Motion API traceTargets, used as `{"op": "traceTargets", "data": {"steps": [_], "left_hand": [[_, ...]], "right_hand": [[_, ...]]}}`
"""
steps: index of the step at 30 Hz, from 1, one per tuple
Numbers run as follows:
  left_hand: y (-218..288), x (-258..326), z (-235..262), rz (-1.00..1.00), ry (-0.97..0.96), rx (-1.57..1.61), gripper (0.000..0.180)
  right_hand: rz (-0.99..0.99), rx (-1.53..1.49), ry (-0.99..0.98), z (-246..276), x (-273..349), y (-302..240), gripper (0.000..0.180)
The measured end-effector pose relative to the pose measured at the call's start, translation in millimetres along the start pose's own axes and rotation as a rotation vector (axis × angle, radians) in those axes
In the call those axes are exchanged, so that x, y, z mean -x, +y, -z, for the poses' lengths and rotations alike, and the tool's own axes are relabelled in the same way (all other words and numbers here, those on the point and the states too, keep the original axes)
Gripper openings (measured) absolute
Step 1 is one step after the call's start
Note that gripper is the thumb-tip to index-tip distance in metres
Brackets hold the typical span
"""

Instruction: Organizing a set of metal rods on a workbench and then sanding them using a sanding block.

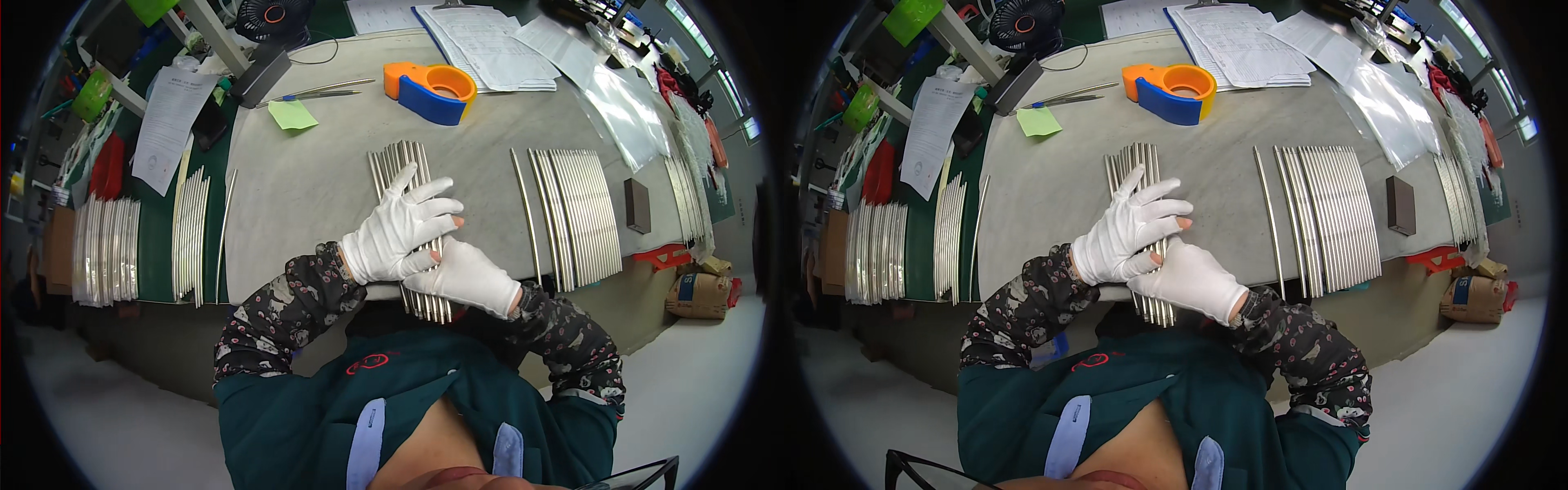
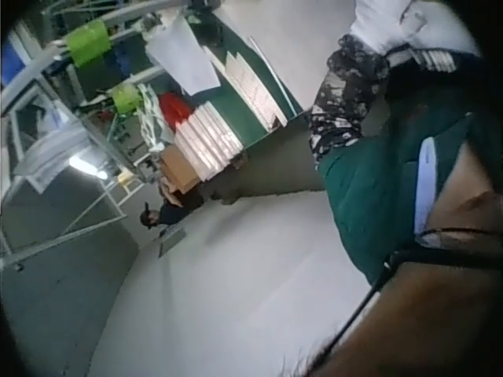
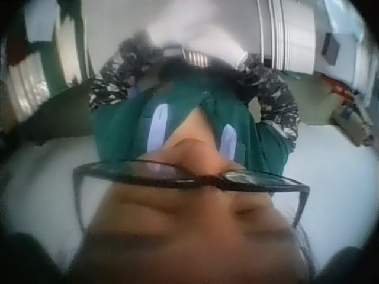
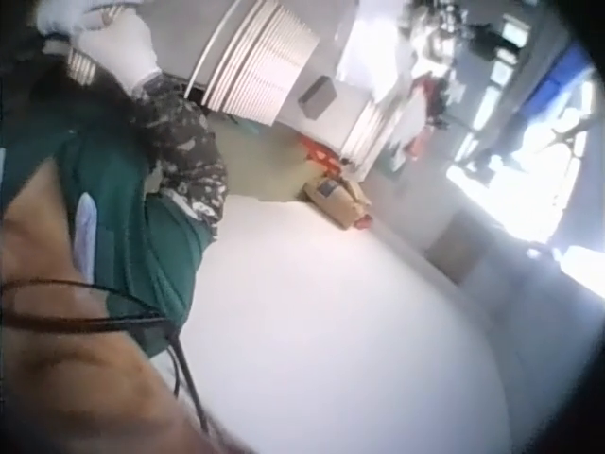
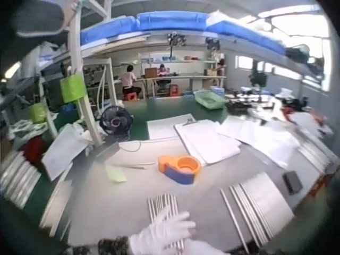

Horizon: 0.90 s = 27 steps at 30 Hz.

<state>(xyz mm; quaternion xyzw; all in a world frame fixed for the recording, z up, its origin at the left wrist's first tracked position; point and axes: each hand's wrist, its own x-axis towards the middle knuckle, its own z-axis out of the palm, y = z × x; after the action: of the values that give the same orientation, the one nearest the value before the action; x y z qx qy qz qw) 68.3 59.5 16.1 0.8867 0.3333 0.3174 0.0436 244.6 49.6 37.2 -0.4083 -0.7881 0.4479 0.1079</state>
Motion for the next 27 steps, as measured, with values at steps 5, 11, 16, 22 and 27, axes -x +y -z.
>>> {"op": "traceTargets", "data": {"steps": [5,11,16,22,27], "left_hand": [[-2,13,20,0.022,-0.42,-0.043,0.06],[-7,56,48,0.046,-0.472,-0.057,0.069],[-2,52,65,0.087,-0.562,-0.128,0.071],[17,-42,53,-0.042,-0.537,-0.104,0.057],[27,-113,-26,-0.329,-0.482,0.022,0.064]], "right_hand": [[0.083,0.565,0.094,41,16,-13,0.036],[0.1,0.371,0.169,49,42,21,0.031],[0.204,0.302,0.251,59,62,30,0.026],[-0.018,0.126,0.544,101,83,60,0.029],[-0.314,0.835,0.812,150,92,118,0.04]]}}
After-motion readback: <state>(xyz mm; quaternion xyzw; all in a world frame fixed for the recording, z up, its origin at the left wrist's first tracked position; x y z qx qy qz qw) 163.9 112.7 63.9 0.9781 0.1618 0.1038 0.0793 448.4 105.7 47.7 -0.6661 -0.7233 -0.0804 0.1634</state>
